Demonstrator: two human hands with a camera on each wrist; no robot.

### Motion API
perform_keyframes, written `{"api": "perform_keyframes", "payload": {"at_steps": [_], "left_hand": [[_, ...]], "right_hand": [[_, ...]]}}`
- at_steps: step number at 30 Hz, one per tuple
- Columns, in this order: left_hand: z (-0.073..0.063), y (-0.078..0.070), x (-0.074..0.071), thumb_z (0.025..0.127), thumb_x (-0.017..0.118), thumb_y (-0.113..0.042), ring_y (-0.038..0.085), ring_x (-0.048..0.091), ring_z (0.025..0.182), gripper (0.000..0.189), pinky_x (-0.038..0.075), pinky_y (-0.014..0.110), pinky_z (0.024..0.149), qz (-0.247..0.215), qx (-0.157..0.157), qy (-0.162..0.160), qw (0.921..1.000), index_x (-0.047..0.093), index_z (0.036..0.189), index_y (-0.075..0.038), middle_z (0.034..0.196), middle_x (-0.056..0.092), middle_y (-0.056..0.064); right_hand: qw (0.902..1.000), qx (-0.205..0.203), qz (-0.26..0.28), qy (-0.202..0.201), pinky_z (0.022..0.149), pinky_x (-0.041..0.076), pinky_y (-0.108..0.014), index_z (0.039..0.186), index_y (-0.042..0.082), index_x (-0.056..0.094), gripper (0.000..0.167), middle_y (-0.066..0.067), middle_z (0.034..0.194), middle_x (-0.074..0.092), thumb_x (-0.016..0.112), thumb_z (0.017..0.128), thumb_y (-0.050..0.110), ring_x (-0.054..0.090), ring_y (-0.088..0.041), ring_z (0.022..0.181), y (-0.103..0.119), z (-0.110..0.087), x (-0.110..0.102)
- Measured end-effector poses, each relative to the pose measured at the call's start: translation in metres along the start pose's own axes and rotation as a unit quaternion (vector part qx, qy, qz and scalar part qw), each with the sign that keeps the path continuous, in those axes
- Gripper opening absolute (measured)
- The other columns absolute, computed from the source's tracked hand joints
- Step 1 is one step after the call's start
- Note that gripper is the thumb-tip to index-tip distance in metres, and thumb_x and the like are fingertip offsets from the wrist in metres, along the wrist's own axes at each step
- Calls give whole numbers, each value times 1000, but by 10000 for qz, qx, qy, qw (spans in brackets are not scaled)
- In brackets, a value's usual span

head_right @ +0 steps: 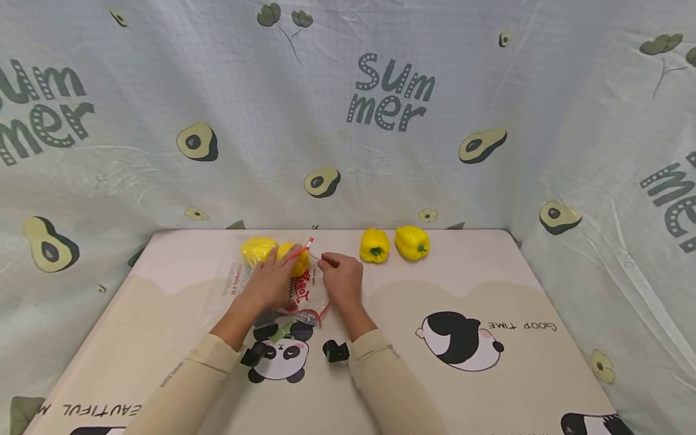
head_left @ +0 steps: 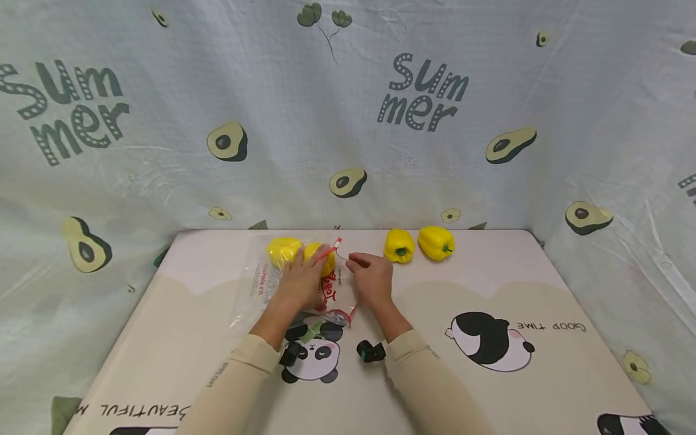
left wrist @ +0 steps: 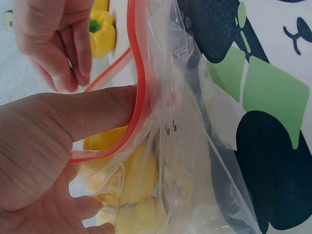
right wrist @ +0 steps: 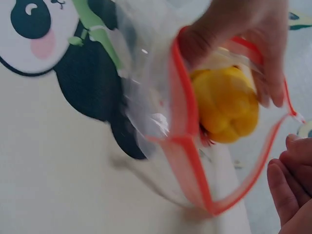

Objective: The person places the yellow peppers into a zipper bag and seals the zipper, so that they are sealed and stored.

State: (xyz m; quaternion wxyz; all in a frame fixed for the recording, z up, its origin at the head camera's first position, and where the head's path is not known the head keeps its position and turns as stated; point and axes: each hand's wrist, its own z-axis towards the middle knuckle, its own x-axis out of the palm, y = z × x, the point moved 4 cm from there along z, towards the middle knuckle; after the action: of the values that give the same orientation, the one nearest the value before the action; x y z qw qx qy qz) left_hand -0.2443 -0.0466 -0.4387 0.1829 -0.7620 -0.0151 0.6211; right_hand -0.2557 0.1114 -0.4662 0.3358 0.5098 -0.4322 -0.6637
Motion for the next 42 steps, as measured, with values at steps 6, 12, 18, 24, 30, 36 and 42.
{"api": "perform_keyframes", "payload": {"at_steps": [6, 12, 18, 24, 30, 36, 42], "left_hand": [[0, 3, -3, 73, 94, -19, 45, 4, 164, 116, 13, 67, 130, -24, 36, 59, 10000, 25, 167, -19, 178, 11, -2], [-1, 4, -4, 74, 94, -19, 44, 4, 164, 114, 12, 66, 130, -53, 72, 81, 9999, 27, 166, -17, 178, 10, -1], [0, 4, -6, 74, 94, -20, 45, 6, 163, 115, 13, 68, 129, -66, 89, 64, 9999, 26, 167, -18, 178, 12, -3], [1, 3, -8, 73, 94, -19, 45, 7, 163, 114, 13, 68, 129, -115, 56, 103, 9999, 28, 166, -17, 178, 13, -3], [2, 2, -8, 73, 94, -20, 45, 7, 163, 113, 13, 67, 129, -82, 37, 163, 9998, 28, 166, -16, 178, 14, -1], [1, -1, -11, 73, 94, -20, 44, 8, 163, 113, 13, 65, 131, -134, 18, 233, 9996, 29, 165, -15, 177, 17, 2], [2, -3, -12, 73, 95, -20, 43, 9, 164, 111, 12, 64, 131, -173, -34, 241, 9996, 32, 164, -15, 177, 20, 2]], "right_hand": [[9994, -22, 116, -340, 96, 63, -37, 117, 8, 80, 23, -8, 112, 81, 75, 96, 17, 75, -24, 106, 0, 11, -19], [9980, 125, 324, -532, 97, 62, -37, 119, 9, 79, 26, -9, 117, 79, 77, 95, 18, 75, -24, 108, -11, 24, -39], [9937, 179, 495, -994, 103, 60, -39, 124, 6, 76, 31, -13, 124, 77, 77, 95, 17, 71, -27, 114, -18, 31, -60], [9899, 437, 430, -1277, 115, 51, -41, 136, 7, 68, 41, -11, 142, 68, 74, 98, 20, 64, -30, 132, -26, 38, -73], [9895, 745, 94, -1236, 122, 43, -47, 148, 8, 58, 58, -11, 158, 54, 76, 96, 25, 52, -35, 146, -36, 43, -76], [9875, 1270, 348, -870, 126, 38, -47, 153, 4, 48, 68, -15, 161, 49, 75, 97, 30, 46, -34, 149, -48, 49, -72], [9779, 1870, 645, -676, 129, 33, -45, 158, 7, 38, 77, -13, 165, 40, 76, 97, 33, 42, -32, 149, -54, 56, -65]]}}
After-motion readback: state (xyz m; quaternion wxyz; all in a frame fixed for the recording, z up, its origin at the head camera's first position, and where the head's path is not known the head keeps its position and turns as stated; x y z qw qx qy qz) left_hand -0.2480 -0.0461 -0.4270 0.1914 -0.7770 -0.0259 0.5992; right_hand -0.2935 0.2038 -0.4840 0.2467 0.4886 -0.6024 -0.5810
